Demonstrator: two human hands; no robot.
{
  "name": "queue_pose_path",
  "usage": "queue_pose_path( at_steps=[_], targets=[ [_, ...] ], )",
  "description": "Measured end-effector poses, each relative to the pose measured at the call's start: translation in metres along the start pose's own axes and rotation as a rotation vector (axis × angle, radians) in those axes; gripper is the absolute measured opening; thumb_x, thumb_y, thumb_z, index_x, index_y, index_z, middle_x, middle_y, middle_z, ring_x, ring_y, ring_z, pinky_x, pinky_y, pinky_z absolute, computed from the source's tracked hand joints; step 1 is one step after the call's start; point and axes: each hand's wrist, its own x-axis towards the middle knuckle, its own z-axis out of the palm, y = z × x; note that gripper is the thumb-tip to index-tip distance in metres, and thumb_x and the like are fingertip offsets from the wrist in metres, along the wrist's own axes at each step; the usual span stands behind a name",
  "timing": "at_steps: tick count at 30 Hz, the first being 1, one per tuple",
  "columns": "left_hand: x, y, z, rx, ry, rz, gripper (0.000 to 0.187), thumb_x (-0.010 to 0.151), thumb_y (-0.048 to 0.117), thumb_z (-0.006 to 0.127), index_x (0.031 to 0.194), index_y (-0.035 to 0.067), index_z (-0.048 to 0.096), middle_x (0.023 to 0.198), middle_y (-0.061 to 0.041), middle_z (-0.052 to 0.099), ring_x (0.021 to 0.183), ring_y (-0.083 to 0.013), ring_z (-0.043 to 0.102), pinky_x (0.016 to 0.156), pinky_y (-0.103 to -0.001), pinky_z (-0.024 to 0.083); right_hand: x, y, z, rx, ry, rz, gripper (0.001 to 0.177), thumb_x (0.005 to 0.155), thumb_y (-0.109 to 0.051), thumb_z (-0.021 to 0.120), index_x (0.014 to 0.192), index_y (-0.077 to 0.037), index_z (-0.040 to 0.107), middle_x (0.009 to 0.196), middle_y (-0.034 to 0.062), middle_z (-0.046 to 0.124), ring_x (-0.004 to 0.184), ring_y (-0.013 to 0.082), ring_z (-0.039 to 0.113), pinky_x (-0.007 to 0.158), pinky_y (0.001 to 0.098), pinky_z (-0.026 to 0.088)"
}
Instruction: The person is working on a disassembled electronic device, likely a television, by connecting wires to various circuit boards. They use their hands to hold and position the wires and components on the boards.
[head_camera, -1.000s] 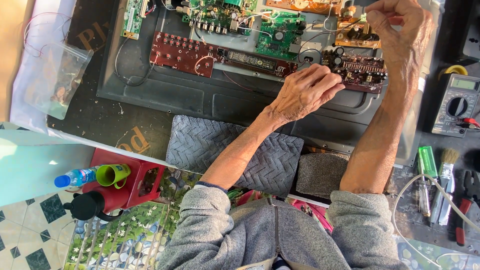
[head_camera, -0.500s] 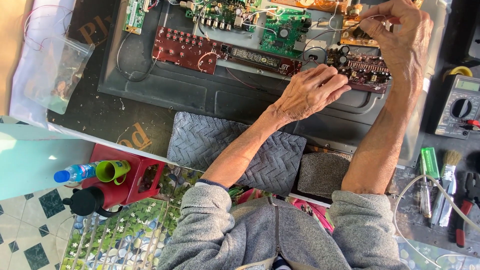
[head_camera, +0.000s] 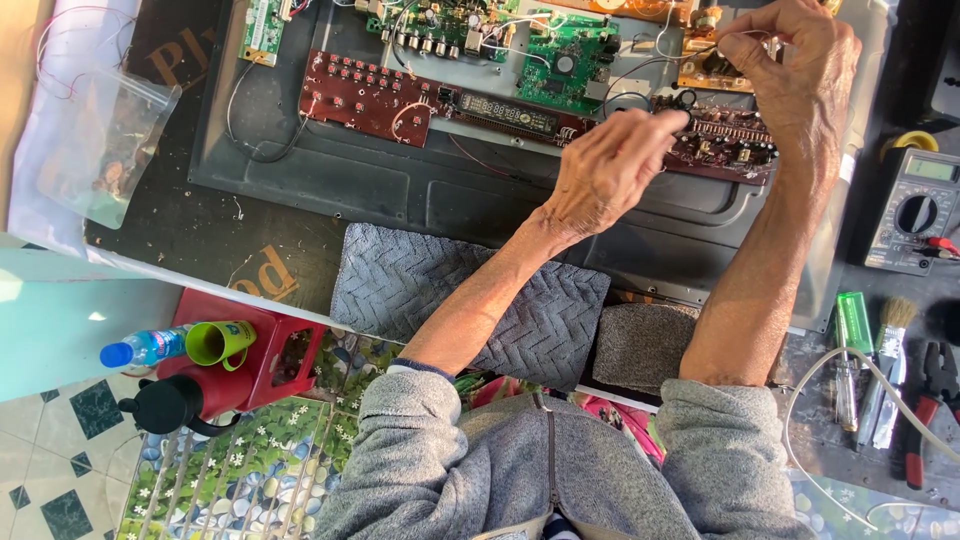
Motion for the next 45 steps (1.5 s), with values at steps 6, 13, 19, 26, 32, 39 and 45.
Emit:
queue_pose_path(
  at_steps=[6,13,19,26,32,39,45],
  targets=[
    [-0.003,-0.005,0.0,-0.057,0.176,-0.315,0.028,0.124,0.021,0.035,0.149,0.026,0.047,0.117,0.001,0.064,0.089,-0.0077,0.067,0.073,-0.02,0.063,-0.001,0.005,0.003,-0.047,0.021,0.01,0.005,0.12,0.0,0.08,0.117,0.005,0.081,0.113,0.0145,0.078,0.107,0.0272,0.071,0.091,0.0436,0.055],
    [0.008,0.005,-0.014,-0.139,0.192,-0.394,0.026,0.124,0.02,0.04,0.146,0.026,0.052,0.133,0.004,0.065,0.112,-0.0095,0.073,0.094,-0.024,0.066,-0.002,0.013,0.005,-0.063,0.057,-0.01,0.007,0.119,0.0,0.08,0.114,0.004,0.078,0.111,0.0134,0.075,0.105,0.028,0.07,0.093,0.049,0.056],
    [0.007,0.006,-0.014,-0.159,0.152,-0.336,0.027,0.123,0.015,0.045,0.147,0.025,0.05,0.133,0.002,0.063,0.117,-0.0153,0.07,0.093,-0.033,0.062,0.002,0.015,0.007,-0.094,0.103,0.007,0.008,0.114,-0.002,0.079,0.108,0.003,0.077,0.106,0.0124,0.076,0.101,0.0242,0.07,0.087,0.0424,0.055],
    [0.018,0.012,-0.024,-0.175,0.169,-0.273,0.023,0.121,0.014,0.044,0.14,0.018,0.056,0.128,-0.001,0.066,0.114,-0.0164,0.069,0.092,-0.031,0.064,0.008,-0.002,0.008,-0.122,0.063,0.095,0.006,0.103,-0.004,0.076,0.107,-0.007,0.08,0.103,0.0056,0.077,0.093,0.0192,0.065,0.092,0.0429,0.048],
    [0.021,0.013,-0.031,-0.22,0.116,-0.291,0.023,0.119,0.011,0.045,0.137,0.013,0.059,0.126,-0.005,0.067,0.113,-0.0187,0.069,0.089,-0.029,0.065,0.012,-0.016,0.004,-0.093,0.06,0.192,0.01,0.1,-0.012,0.076,0.109,-0.01,0.076,0.111,0.0081,0.073,0.104,0.027,0.059,0.086,0.048,0.044],
    [0.018,0.011,-0.027,-0.201,0.119,-0.273,0.022,0.117,0.006,0.051,0.136,0.012,0.059,0.123,-0.004,0.067,0.111,-0.0195,0.067,0.09,-0.032,0.061,0.013,-0.014,0.003,-0.052,0.148,0.075,0.026,0.107,-0.022,0.074,0.128,-0.009,0.067,0.119,0.0102,0.06,0.1,0.0279,0.057,0.088,0.0542,0.047],
    [0.012,0.009,-0.025,-0.188,0.107,-0.313,0.023,0.118,0.009,0.051,0.139,0.017,0.058,0.119,-0.005,0.062,0.083,-0.015,0.06,0.077,-0.035,0.053,0.018,-0.025,-0.003,-0.072,0.298,0.036,0.01,0.102,-0.01,0.078,0.109,-0.005,0.075,0.112,0.0093,0.07,0.105,0.0256,0.062,0.086,0.0443,0.049]
  ],
)
